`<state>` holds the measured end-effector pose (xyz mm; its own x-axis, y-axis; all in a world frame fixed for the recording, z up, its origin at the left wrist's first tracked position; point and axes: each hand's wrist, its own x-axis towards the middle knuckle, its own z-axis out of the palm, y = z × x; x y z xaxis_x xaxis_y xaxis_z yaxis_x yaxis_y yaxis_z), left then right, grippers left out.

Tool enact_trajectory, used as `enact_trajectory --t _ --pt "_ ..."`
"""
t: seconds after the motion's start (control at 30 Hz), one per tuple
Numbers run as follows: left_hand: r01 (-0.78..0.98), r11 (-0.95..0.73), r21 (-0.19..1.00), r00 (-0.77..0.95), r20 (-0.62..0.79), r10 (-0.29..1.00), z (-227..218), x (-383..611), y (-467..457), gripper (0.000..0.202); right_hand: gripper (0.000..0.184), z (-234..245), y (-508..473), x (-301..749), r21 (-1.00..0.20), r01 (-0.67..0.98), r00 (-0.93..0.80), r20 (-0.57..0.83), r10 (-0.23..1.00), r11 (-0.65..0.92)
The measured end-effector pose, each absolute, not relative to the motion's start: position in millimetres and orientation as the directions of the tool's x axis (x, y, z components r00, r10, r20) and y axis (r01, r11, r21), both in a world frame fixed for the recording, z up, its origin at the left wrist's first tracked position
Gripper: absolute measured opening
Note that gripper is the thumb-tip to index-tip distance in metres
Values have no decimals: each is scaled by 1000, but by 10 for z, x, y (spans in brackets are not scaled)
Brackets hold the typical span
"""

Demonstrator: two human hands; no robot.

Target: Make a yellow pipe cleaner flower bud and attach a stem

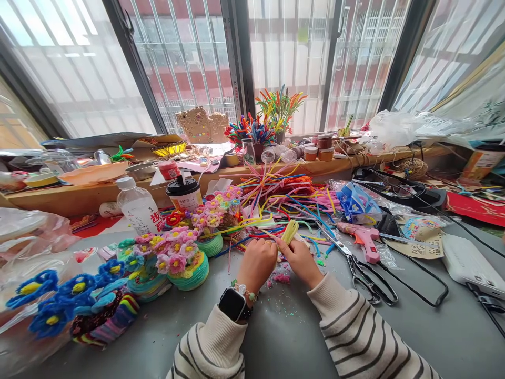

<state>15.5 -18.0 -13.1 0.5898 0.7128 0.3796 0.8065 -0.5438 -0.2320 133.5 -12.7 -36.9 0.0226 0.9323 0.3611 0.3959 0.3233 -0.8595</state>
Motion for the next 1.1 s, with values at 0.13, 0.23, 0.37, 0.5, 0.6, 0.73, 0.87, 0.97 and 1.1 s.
enact_trajectory --t 0.13,0.23,0.37,0.5,0.6,0.73,0.87,0.97,1.1 --pt "808 -537 -241 588 375 716 -127 156 -191 20 39 -360 -125 1331 -864 392 15 349 937 316" --pt "811 -534 -239 584 380 717 -121 160 -201 20 39 -356 -129 1328 -870 374 19 354 935 322" --pt "825 -516 -229 564 391 727 -136 151 -188 18 39 -356 -133 1331 -884 351 26 340 940 310" --pt "871 -460 -175 481 497 722 -138 122 -171 18 42 -371 -108 1349 -924 293 83 281 956 246" --pt "875 -465 -133 451 573 685 -110 122 -189 21 43 -390 -80 1364 -966 189 129 205 970 179" --pt "828 -547 -125 507 584 634 -82 156 -227 22 43 -411 -63 1365 -985 66 163 166 973 157" --pt "810 -566 -157 541 575 614 -93 173 -227 21 43 -418 -67 1358 -987 23 164 164 973 162" --pt "815 -551 -182 539 587 604 -105 177 -216 19 42 -405 -74 1353 -987 -14 157 159 975 163" --pt "826 -522 -210 525 624 579 -121 183 -205 17 42 -366 -89 1337 -989 -89 92 114 989 122"
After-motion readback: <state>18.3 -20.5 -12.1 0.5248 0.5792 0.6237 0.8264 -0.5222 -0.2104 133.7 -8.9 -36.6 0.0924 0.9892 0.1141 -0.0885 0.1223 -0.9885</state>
